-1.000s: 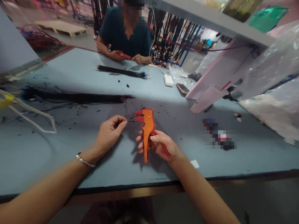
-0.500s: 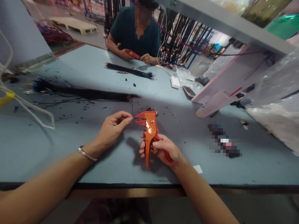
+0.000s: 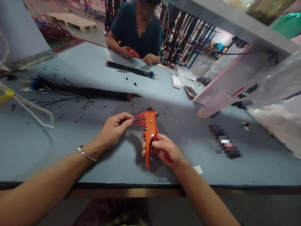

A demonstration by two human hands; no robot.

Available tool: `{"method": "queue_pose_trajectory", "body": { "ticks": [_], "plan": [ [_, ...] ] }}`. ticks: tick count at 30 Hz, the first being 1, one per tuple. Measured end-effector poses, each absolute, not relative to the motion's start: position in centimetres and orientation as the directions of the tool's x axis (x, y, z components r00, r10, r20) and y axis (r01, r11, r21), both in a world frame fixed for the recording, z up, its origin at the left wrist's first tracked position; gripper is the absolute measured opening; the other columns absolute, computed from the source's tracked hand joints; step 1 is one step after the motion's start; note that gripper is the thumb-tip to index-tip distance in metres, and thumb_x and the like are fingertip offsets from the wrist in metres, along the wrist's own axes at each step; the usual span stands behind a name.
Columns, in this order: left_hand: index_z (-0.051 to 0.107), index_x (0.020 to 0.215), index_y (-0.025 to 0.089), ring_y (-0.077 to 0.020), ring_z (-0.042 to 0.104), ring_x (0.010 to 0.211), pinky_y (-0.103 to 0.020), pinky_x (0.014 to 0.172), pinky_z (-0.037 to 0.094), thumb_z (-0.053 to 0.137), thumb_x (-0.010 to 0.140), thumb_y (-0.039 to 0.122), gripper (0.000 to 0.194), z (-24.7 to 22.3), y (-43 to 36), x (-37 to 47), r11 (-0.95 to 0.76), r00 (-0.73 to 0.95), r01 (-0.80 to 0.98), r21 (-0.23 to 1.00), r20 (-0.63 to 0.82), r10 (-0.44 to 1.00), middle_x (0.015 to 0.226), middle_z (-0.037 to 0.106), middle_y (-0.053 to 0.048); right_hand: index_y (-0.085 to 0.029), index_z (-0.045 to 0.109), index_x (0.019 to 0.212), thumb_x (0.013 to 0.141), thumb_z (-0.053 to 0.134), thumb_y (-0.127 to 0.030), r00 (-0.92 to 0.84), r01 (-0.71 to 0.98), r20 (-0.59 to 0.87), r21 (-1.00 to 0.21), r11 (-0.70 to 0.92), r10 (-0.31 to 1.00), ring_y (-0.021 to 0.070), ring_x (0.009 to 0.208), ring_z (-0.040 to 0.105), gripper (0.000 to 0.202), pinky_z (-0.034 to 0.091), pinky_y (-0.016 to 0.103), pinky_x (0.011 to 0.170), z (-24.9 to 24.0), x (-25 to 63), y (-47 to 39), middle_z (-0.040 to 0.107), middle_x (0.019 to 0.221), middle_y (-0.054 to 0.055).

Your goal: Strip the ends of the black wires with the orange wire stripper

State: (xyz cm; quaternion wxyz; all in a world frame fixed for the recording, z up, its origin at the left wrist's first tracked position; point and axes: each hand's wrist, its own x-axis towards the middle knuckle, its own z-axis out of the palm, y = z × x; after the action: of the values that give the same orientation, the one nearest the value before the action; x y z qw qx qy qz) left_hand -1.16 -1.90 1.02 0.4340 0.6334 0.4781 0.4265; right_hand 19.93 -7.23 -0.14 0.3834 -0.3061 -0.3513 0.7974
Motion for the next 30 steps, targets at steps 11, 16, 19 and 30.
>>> {"method": "queue_pose_trajectory", "body": {
  "ticks": [11, 16, 19, 30],
  "plan": [
    [0.061, 0.083, 0.017, -0.0108, 0.054, 0.053, -0.024, 0.057, 0.045, 0.06, 0.083, 0.034, 0.017, 1.51, -1.96, -0.61, -0.099, 0.184, 0.187, 0.977, 0.064, 0.981, 0.066, 0.062, 0.001, -0.012, 0.063, 0.106, 0.071, 0.072, -0.025, -0.517, -0.362, -0.228, -0.815, -0.452, 0.825, 0.0191, 0.072, 0.069, 0.039, 0.055, 0.032, 0.069, -0.12, 20.12, -7.14, 0.069, 0.087, 0.006],
    [0.061, 0.081, 0.017, -0.0097, 0.048, 0.05, -0.022, 0.051, 0.041, 0.063, 0.08, 0.036, 0.018, 1.52, -1.94, -0.64, -0.117, 0.19, 0.155, 0.981, 0.087, 0.978, 0.061, 0.055, 0.004, -0.012, 0.064, 0.106, 0.071, 0.073, -0.025, -0.524, -0.34, -0.236, -0.823, -0.455, 0.819, 0.0186, 0.073, 0.069, 0.039, 0.055, 0.031, 0.07, -0.12, 20.11, -7.21, 0.07, 0.087, 0.007],
    [0.061, 0.08, 0.017, -0.0091, 0.046, 0.05, -0.022, 0.052, 0.04, 0.063, 0.079, 0.037, 0.019, 1.36, -1.92, -0.66, -0.111, 0.208, 0.147, 0.983, 0.079, 0.975, 0.062, 0.054, 0.004, -0.012, 0.063, 0.106, 0.071, 0.073, -0.027, -0.526, -0.341, -0.237, -0.821, -0.458, 0.817, 0.0187, 0.072, 0.069, 0.039, 0.055, 0.031, 0.069, -0.17, 20.03, -7.23, 0.069, 0.087, 0.006],
    [0.06, 0.083, 0.017, -0.0096, 0.048, 0.052, -0.023, 0.055, 0.042, 0.062, 0.081, 0.038, 0.021, 0.76, -1.91, -0.74, -0.083, 0.231, 0.115, 0.99, 0.055, 0.971, 0.068, 0.058, 0.002, -0.012, 0.061, 0.104, 0.072, 0.075, -0.028, -0.503, -0.33, -0.218, -0.846, -0.418, 0.837, 0.0166, 0.071, 0.065, 0.039, 0.054, 0.032, 0.07, -0.02, 19.67, -7.33, 0.065, 0.086, 0.006]
  ]
}}
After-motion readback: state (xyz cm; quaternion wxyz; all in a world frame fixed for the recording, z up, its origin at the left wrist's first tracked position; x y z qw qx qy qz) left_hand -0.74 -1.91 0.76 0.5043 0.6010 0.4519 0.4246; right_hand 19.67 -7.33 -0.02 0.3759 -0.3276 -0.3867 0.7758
